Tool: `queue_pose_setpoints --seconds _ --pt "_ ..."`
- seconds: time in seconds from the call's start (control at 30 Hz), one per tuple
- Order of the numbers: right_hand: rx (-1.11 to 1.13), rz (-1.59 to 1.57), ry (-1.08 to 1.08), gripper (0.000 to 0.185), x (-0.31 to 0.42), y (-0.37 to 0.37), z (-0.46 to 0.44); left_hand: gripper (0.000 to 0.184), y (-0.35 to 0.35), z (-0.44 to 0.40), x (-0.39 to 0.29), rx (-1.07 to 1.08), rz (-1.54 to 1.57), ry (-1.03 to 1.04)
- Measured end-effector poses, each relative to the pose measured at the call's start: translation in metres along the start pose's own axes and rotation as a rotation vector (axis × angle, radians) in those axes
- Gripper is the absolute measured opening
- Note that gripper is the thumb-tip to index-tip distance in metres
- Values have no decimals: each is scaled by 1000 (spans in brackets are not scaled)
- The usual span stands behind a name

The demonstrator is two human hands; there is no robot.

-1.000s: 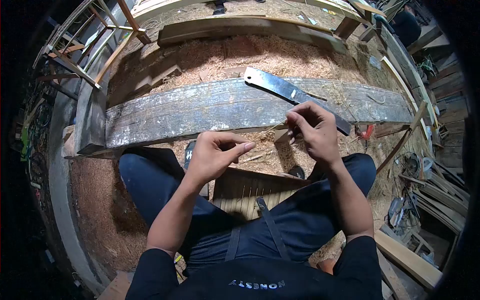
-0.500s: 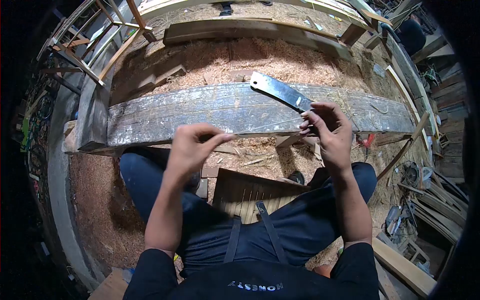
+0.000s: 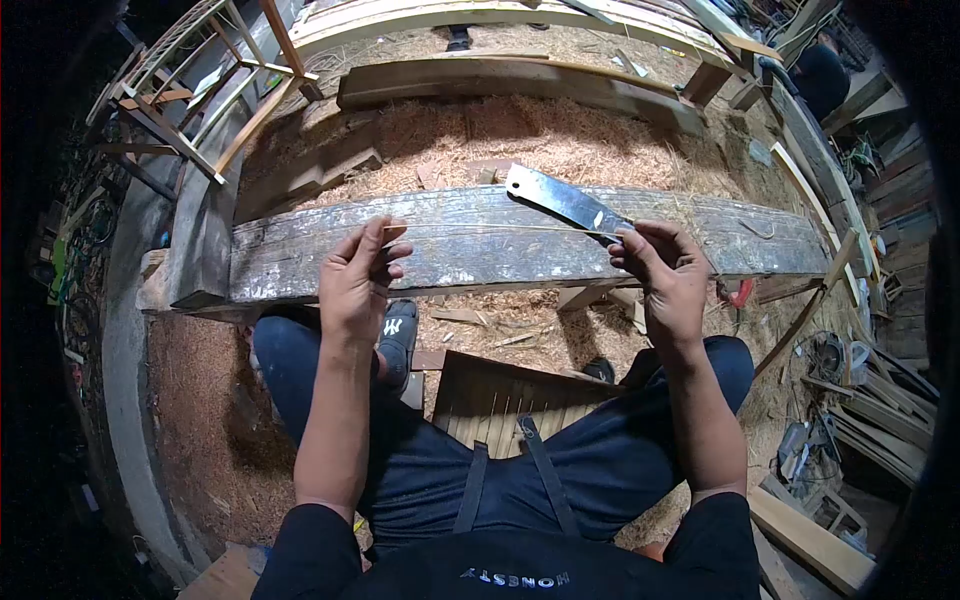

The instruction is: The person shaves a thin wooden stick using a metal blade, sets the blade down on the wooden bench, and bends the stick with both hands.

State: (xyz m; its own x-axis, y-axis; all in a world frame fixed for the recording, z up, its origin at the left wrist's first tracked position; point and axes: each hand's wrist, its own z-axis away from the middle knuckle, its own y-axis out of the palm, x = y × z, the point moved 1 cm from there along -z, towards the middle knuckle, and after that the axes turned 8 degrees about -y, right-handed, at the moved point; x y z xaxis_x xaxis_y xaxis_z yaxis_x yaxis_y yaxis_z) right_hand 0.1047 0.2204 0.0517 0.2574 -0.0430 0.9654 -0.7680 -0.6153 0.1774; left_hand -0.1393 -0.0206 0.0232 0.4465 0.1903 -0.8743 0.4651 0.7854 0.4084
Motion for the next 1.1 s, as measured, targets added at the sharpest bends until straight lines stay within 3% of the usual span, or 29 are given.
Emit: queue_pose_setpoints --seconds 0.47,0.9,1.1 --pt "-47 -20 96 16 -11 3 3 25 9 0 13 34 196 173" --pt "-89 -195 240 19 -20 5 2 21 5 -4 16 62 294 111" --pt "-13 -137 182 21 -25 1 6 17 8 -3 13 14 312 93"
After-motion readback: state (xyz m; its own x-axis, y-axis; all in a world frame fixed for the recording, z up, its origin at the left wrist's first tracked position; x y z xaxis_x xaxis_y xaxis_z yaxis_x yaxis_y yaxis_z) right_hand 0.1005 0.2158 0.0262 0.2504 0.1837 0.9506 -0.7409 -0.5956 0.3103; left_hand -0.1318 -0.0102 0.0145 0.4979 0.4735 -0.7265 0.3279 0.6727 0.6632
